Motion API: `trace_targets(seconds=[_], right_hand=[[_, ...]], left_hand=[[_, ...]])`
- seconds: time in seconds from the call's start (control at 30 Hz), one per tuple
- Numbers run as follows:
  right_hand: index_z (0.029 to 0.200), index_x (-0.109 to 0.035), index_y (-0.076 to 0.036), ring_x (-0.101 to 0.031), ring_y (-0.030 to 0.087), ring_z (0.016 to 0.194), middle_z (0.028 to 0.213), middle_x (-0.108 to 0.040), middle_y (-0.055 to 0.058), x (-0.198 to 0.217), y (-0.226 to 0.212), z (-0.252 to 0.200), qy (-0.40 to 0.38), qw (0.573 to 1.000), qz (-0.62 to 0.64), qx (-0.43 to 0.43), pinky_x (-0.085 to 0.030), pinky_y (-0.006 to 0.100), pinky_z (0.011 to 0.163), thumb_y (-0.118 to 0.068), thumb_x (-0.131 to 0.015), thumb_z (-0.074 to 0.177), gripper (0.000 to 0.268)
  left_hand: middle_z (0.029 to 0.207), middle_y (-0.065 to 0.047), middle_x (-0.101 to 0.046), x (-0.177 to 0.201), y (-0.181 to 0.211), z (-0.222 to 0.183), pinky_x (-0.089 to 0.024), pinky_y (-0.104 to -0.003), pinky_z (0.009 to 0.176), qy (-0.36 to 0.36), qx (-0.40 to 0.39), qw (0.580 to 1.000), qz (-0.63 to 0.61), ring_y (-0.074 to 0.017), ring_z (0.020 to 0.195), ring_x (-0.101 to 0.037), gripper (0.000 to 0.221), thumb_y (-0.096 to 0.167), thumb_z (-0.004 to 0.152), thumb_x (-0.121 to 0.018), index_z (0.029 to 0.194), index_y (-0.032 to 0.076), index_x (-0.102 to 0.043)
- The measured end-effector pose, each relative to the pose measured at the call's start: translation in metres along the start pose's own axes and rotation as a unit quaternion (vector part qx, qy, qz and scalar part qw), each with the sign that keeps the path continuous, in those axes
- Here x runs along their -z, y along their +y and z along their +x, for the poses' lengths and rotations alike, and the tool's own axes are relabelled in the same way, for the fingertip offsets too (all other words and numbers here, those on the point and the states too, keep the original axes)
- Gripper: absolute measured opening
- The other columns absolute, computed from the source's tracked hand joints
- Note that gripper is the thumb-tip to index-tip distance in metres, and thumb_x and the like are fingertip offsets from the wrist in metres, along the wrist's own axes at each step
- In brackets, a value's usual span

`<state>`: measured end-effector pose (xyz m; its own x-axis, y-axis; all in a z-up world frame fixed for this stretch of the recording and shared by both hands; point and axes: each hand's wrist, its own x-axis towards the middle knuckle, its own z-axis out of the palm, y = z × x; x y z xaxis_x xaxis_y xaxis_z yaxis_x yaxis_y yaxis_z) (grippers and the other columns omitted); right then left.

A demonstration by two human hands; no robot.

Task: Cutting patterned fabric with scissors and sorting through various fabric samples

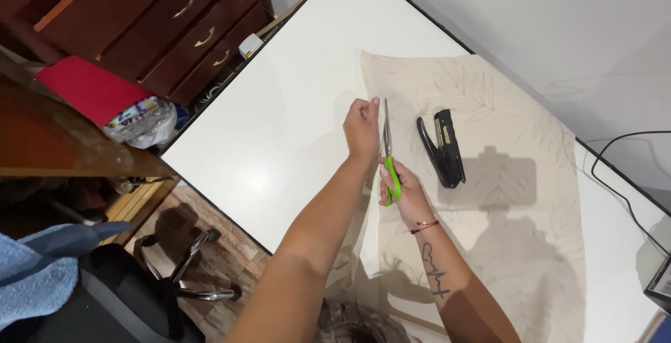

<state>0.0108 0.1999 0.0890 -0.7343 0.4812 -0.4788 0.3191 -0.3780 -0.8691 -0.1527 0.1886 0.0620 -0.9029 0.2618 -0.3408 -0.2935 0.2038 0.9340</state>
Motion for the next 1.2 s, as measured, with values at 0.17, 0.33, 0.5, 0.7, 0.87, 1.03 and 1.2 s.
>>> trace_targets(seconds=[0.17, 0.33, 0.5, 0.7, 0.87, 1.03, 1.2], right_hand=[[0.137, -0.058, -0.001, -0.064, 0.018, 0.048, 0.068, -0.057, 0.009, -0.001, -0.005, 0.018, -0.009, 1.0, 0.007, -0.001, -0.057, 0.028, 0.045, -0.034, -0.062, 0.101, 0.048], [0.133, -0.06, -0.003, -0.064, 0.019, 0.05, 0.069, -0.058, 0.009, -0.003, -0.011, 0.032, -0.01, 1.0, 0.01, -0.003, -0.057, 0.03, 0.048, -0.041, -0.062, 0.1, 0.05], [0.131, -0.061, -0.002, -0.061, 0.018, 0.048, 0.067, -0.056, 0.009, 0.002, -0.002, 0.039, -0.012, 1.0, 0.006, -0.008, -0.055, 0.029, 0.046, -0.041, -0.063, 0.1, 0.049], [0.129, -0.063, -0.002, -0.06, 0.016, 0.045, 0.065, -0.056, 0.008, -0.001, 0.001, 0.037, -0.012, 1.0, 0.013, 0.001, -0.053, 0.026, 0.043, -0.035, -0.065, 0.099, 0.044], [0.128, -0.063, -0.002, -0.06, 0.017, 0.043, 0.064, -0.055, 0.008, 0.0, -0.001, 0.036, -0.016, 1.0, 0.011, -0.007, -0.052, 0.026, 0.041, -0.031, -0.066, 0.099, 0.042], [0.128, -0.063, -0.002, -0.06, 0.017, 0.042, 0.063, -0.056, 0.008, 0.001, 0.002, 0.037, -0.019, 1.0, 0.007, -0.003, -0.051, 0.026, 0.04, -0.029, -0.066, 0.099, 0.04], [0.122, -0.065, 0.001, -0.061, 0.018, 0.043, 0.063, -0.056, 0.01, -0.004, -0.005, 0.038, -0.012, 1.0, 0.01, -0.001, -0.053, 0.027, 0.041, -0.029, -0.068, 0.098, 0.039]], left_hand=[[0.067, 0.001, -0.053, -0.001, -0.014, 0.008, -0.046, -0.031, 0.068, 0.0, 0.005, 1.0, -0.018, -0.0142, 0.067, -0.054, 0.027, 0.037, 0.102, -0.061, 0.093, 0.011, -0.061], [0.065, 0.001, -0.053, 0.002, -0.011, 0.01, -0.047, -0.03, 0.065, -0.008, 0.015, 1.0, -0.016, -0.0144, 0.065, -0.055, 0.025, 0.036, 0.101, -0.061, 0.094, 0.011, -0.063], [0.064, -0.001, -0.056, 0.001, -0.028, 0.023, -0.048, -0.031, 0.065, -0.002, 0.021, 0.999, -0.026, -0.0159, 0.065, -0.057, 0.025, 0.037, 0.099, -0.064, 0.097, 0.012, -0.066], [0.061, 0.002, -0.054, 0.002, -0.039, 0.026, -0.044, -0.025, 0.059, 0.004, 0.021, 0.999, -0.046, -0.0117, 0.06, -0.054, 0.022, 0.034, 0.099, -0.065, 0.092, 0.013, -0.065], [0.059, 0.003, -0.053, 0.006, -0.035, 0.025, -0.043, -0.024, 0.057, -0.003, 0.022, 0.998, -0.05, -0.01, 0.057, -0.052, 0.022, 0.033, 0.099, -0.065, 0.091, 0.013, -0.065], [0.058, 0.004, -0.052, 0.007, -0.032, 0.023, -0.041, -0.023, 0.056, -0.009, 0.021, 0.998, -0.054, -0.0088, 0.056, -0.051, 0.022, 0.033, 0.099, -0.065, 0.09, 0.013, -0.065], [0.059, 0.004, -0.051, 0.011, -0.02, 0.015, -0.04, -0.023, 0.058, -0.017, 0.033, 0.998, -0.057, -0.0087, 0.057, -0.048, 0.022, 0.033, 0.1, -0.063, 0.089, 0.014, -0.064]])
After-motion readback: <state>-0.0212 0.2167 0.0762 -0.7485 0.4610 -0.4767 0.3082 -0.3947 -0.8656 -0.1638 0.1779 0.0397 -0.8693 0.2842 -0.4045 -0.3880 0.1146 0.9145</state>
